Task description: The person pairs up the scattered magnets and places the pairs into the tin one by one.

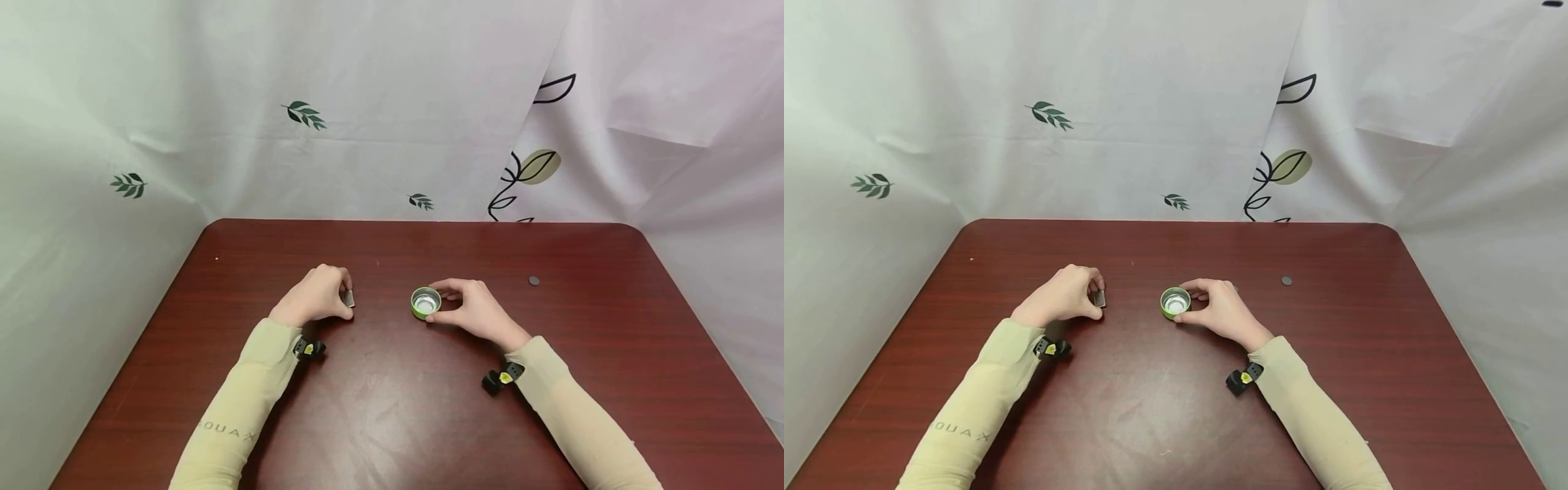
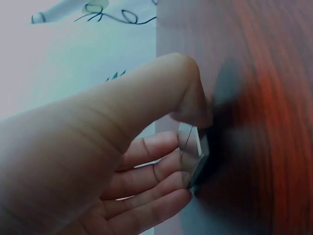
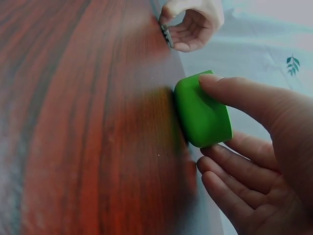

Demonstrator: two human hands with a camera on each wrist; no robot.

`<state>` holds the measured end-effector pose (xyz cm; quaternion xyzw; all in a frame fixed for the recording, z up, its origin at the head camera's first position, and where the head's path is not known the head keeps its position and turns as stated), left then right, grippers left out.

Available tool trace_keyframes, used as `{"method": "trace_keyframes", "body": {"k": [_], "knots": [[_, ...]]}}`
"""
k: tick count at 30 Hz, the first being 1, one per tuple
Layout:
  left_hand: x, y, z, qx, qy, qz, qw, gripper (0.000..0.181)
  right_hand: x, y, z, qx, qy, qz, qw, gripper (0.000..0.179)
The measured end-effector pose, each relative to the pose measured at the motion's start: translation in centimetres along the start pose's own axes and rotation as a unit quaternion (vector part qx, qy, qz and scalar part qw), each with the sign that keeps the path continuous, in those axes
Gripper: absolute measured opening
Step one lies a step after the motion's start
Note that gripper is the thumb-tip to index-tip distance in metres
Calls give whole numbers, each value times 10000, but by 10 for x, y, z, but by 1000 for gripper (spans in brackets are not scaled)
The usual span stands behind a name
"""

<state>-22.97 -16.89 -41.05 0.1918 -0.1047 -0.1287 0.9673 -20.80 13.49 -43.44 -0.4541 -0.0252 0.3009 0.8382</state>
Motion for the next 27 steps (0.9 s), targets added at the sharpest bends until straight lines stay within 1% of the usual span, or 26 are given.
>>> {"method": "trace_keyframes", "body": {"k": [2, 5, 8, 12, 17, 23, 27], "knots": [[-1, -2, 0, 103, 9, -16, 9999, 30, 0, 0, 1, -14, 7, 2, 10000, 53], [0, -6, -1, 237, 65, 42, 9997, 34, -1, 0, 0, -48, 0, -3, 10000, 54], [1, -9, -2, 304, 154, 11, 9994, 37, -1, 1, 0, -44, 3, -19, 10000, 56], [1, -7, -2, 418, 199, -135, 9988, 37, 0, 1, 0, -38, 8, -25, 10000, 55], [3, -1, -2, 577, 321, -220, 9976, 36, 1, -1, 0, -75, -58, -9, 10000, 54], [5, 10, 1, 833, 509, -473, 9941, 35, 2, -2, -1, -140, -75, 70, 9998, 53], [7, 17, 2, 926, 595, -631, 9919, 34, 3, -3, -3, -184, -109, 101, 9997, 53]]}}
Point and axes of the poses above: each hand's wrist, its own x-axis away from the middle knuckle, its own z-axis out of the back of the hand, y = z × x, the point moved 3 cm from there along -x, towards the middle knuckle, and after that the axes turned 9 degrees about z, right-handed, at the moved point
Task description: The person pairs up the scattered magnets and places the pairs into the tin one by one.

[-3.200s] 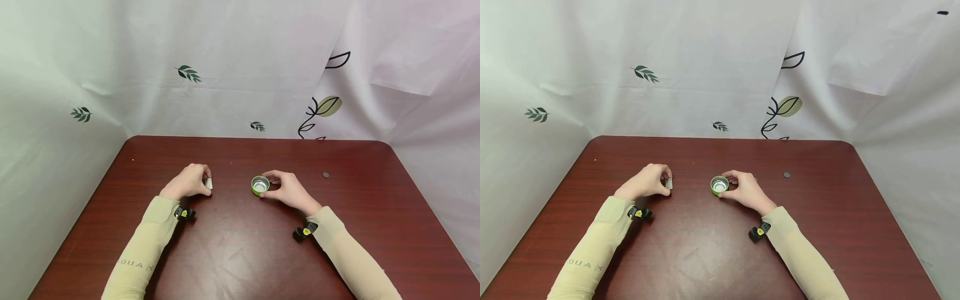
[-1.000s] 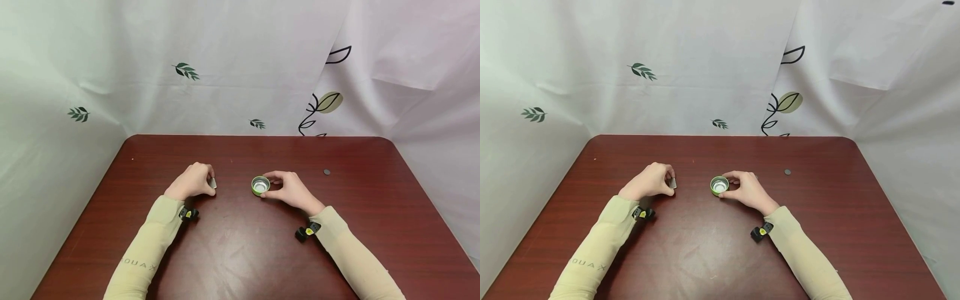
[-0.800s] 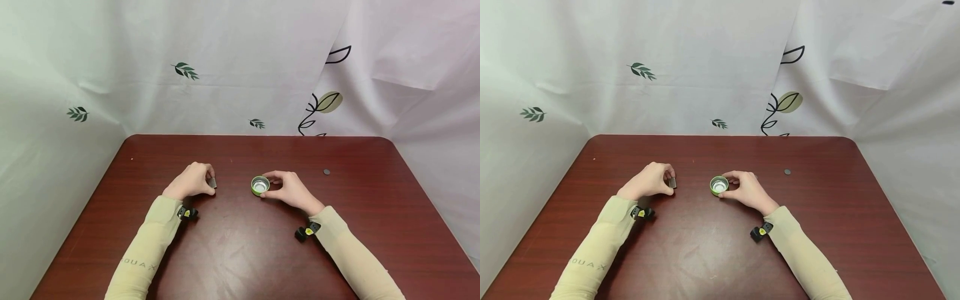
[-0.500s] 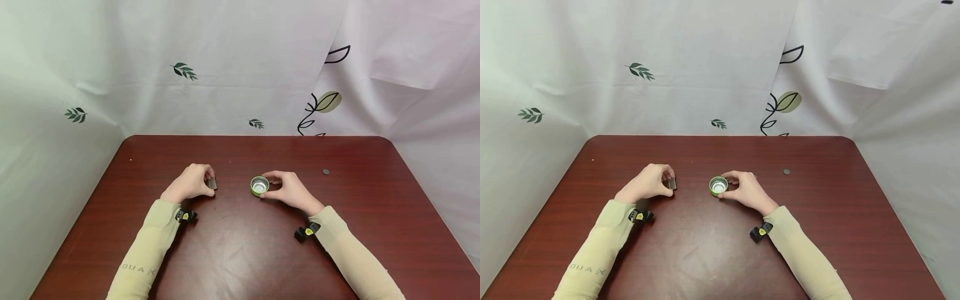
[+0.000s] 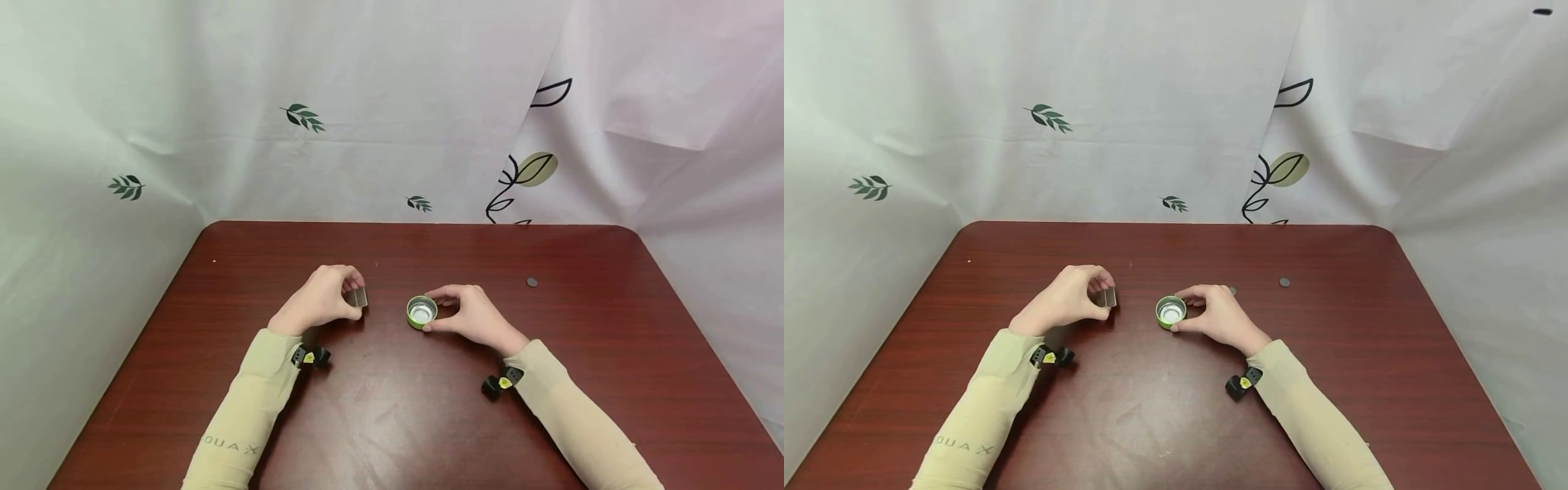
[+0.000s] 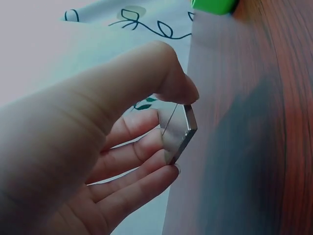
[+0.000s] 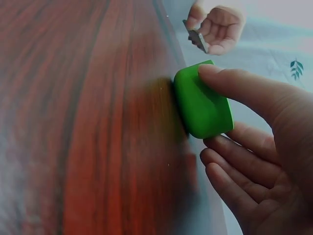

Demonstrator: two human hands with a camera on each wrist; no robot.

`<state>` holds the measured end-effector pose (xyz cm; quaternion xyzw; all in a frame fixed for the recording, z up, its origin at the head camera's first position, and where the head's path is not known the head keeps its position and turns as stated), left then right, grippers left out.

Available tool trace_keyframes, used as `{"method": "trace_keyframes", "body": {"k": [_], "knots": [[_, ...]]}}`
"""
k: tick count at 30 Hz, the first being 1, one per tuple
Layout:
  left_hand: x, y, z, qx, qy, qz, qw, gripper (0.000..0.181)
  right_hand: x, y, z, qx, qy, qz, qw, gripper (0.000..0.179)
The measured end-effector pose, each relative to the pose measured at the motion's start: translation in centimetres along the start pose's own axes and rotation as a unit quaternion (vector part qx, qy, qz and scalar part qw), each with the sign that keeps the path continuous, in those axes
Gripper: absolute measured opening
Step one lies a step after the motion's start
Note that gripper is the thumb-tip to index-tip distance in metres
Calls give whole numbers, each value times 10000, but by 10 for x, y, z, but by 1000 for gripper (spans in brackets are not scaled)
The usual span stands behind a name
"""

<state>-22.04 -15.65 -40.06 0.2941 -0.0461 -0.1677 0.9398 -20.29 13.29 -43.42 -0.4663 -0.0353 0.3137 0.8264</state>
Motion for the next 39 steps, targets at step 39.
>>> {"method": "trace_keyframes", "body": {"k": [39], "knots": [[0, 49, -11, 414, 79, -646, 9970, 37, 2, -1, -2, 89, -3, 91, 9999, 54]]}}
Point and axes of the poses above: each hand's wrist, its own x-axis away from the middle knuckle, its own z-axis out of the back of the hand, y = z × x, the point moved 3 cm from there along -x, towards the middle knuckle, and after that the axes turned 9 degrees about z, right-handed, at the moved point
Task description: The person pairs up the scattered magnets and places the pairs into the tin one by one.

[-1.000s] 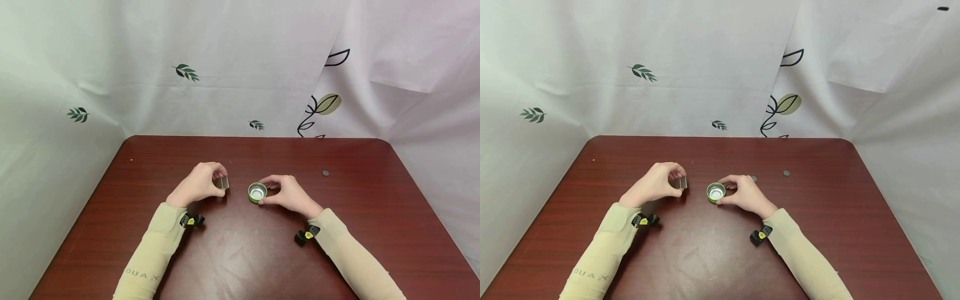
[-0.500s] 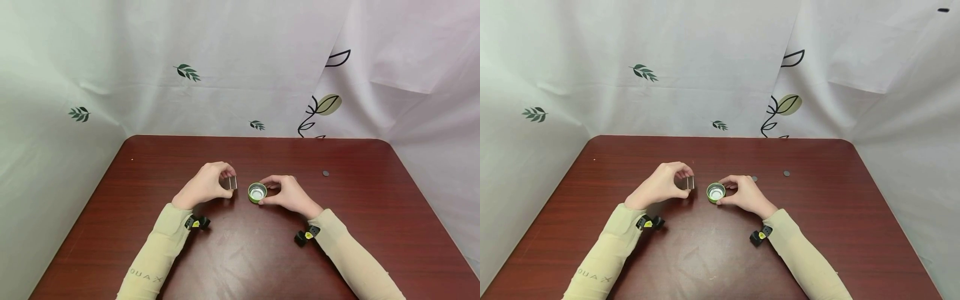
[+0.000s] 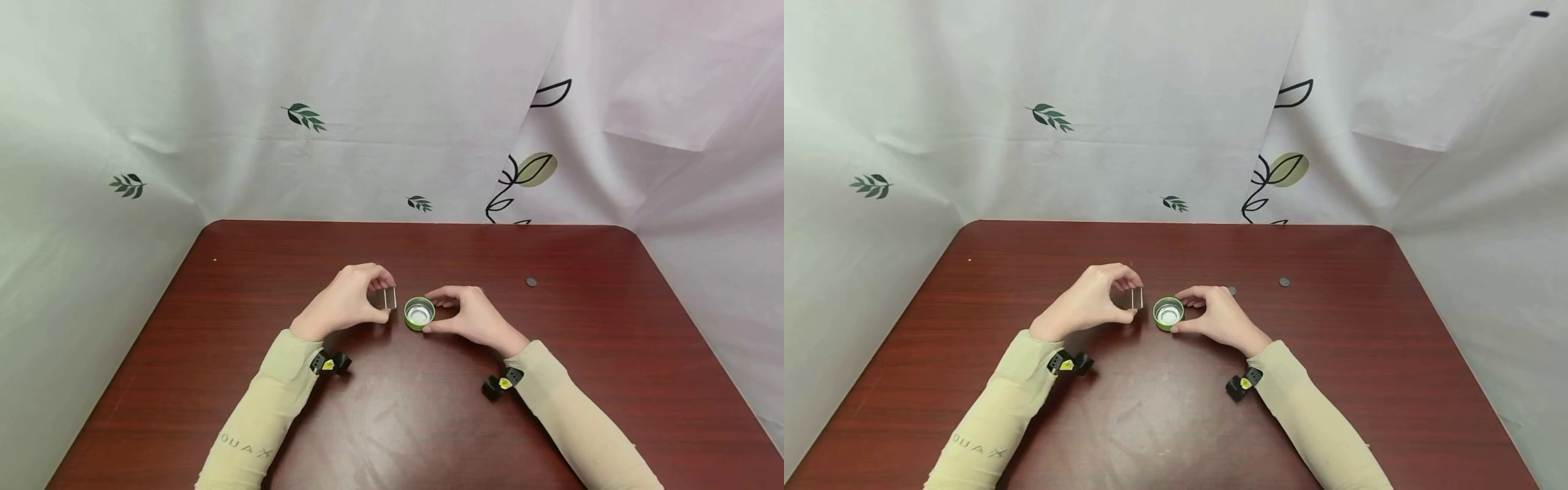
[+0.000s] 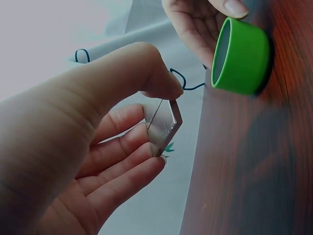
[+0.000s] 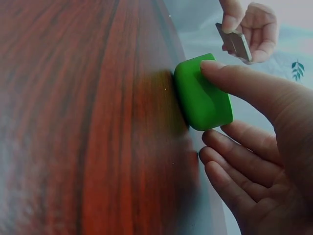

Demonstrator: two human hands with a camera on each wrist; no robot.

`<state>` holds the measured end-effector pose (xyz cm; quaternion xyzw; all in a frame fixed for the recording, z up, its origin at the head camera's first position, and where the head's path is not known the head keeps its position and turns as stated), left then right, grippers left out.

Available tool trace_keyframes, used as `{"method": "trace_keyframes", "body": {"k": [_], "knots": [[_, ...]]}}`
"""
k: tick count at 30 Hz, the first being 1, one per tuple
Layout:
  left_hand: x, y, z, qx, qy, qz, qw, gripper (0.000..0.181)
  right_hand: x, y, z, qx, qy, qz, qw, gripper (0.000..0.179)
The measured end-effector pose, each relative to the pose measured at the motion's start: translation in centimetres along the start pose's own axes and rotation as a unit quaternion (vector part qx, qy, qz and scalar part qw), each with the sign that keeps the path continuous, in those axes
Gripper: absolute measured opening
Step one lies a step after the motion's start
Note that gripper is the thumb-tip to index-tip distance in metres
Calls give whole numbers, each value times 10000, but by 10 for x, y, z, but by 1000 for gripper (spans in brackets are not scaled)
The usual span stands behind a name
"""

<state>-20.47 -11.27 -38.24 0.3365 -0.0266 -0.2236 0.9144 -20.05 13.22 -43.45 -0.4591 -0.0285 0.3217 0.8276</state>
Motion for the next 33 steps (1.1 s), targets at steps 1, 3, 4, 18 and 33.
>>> {"method": "trace_keyframes", "body": {"k": [1, 3, 4, 18, 33], "knots": [[-1, 1, -1, 1, -2, -13, 10000, 37, 0, 0, 0, 7, 0, 5, 10000, 53], [-2, 2, -2, 32, -2, -60, 10000, 37, 0, 0, 0, 14, 4, 6, 10000, 52], [-3, 3, -3, 42, 0, -84, 10000, 37, 0, 0, 0, 14, 6, 11, 10000, 51], [-9, 12, -14, 138, -48, -291, 9995, 40, -1, 1, -1, -74, -12, 95, 9999, 49], [-14, 18, -23, 125, -47, -401, 9991, 41, -1, 2, 0, 31, -44, -23, 10000, 49]]}}
Point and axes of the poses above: each hand's wrist, its own x-axis away from the middle knuckle, its own z-axis out of the back of the hand, y = z × x, the point moved 3 cm from there along -x, towards the middle knuckle, and after that the axes turned 9 degrees about z, right-handed, at the moved point
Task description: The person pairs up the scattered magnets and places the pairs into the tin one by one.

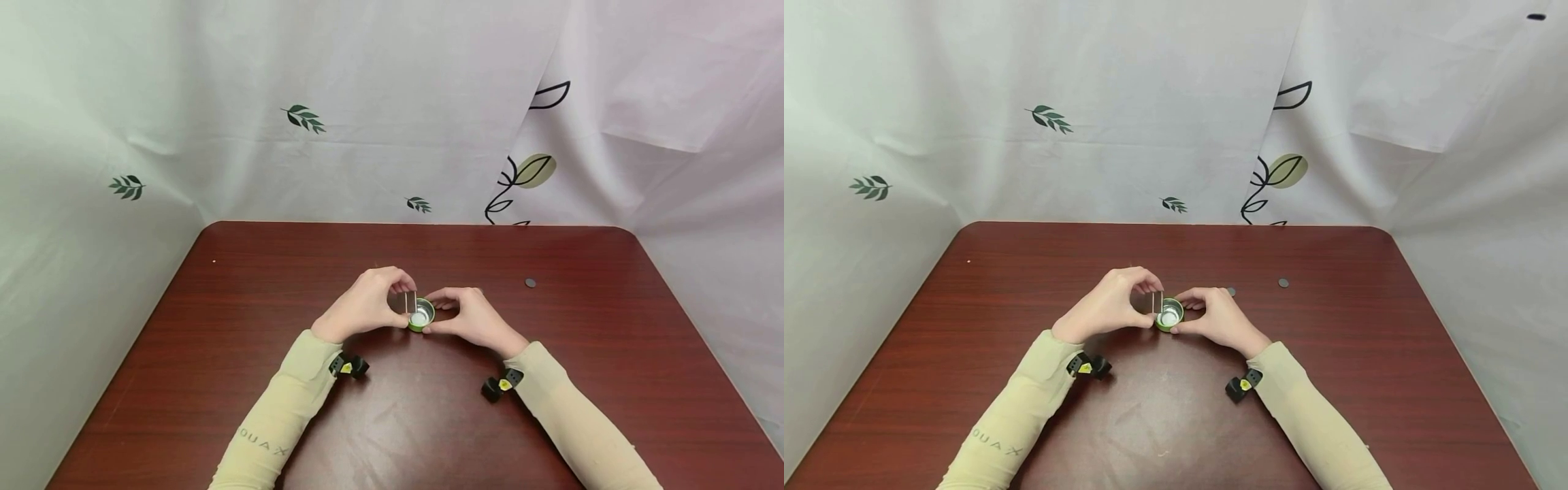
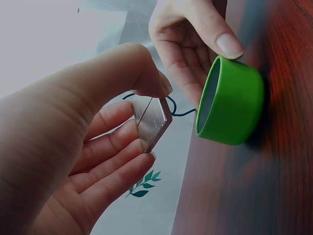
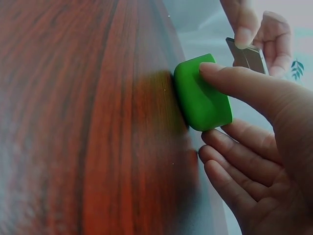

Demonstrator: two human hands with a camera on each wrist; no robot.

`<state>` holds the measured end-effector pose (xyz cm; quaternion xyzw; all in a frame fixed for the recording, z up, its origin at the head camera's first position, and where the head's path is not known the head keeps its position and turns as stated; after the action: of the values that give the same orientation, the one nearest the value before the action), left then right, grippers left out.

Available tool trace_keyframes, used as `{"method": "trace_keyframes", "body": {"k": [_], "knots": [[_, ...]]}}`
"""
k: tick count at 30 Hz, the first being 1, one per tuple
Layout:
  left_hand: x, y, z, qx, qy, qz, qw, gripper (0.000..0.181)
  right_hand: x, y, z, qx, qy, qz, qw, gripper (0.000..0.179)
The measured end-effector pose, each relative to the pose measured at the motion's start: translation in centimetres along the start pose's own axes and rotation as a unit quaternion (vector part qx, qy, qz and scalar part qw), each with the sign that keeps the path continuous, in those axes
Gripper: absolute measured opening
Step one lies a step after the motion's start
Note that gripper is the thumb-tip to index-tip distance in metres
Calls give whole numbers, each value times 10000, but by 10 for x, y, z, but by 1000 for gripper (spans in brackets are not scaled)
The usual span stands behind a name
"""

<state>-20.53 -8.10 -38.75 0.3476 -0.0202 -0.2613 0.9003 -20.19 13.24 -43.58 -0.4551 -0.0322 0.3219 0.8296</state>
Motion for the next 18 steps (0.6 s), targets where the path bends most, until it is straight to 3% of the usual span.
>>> {"method": "trace_keyframes", "body": {"k": [10, 18], "knots": [[-2, 2, -7, 342, -143, -63, 9993, 43, 1, -1, -1, -80, 89, 145, 9998, 41], [0, 1, -9, 377, -219, -54, 9990, 44, -1, -3, -3, 23, 133, 268, 9996, 56]]}}
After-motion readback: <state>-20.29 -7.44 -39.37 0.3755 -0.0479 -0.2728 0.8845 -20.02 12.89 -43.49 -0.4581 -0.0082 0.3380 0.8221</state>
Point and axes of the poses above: each hand's wrist, its own x-axis away from the middle knuckle, its own z-axis out of the back of the hand, y = z × x, the point moved 3 cm from there along -x, towards the middle knuckle, and after that the axes turned 9 degrees about z, right-handed, at the moved point
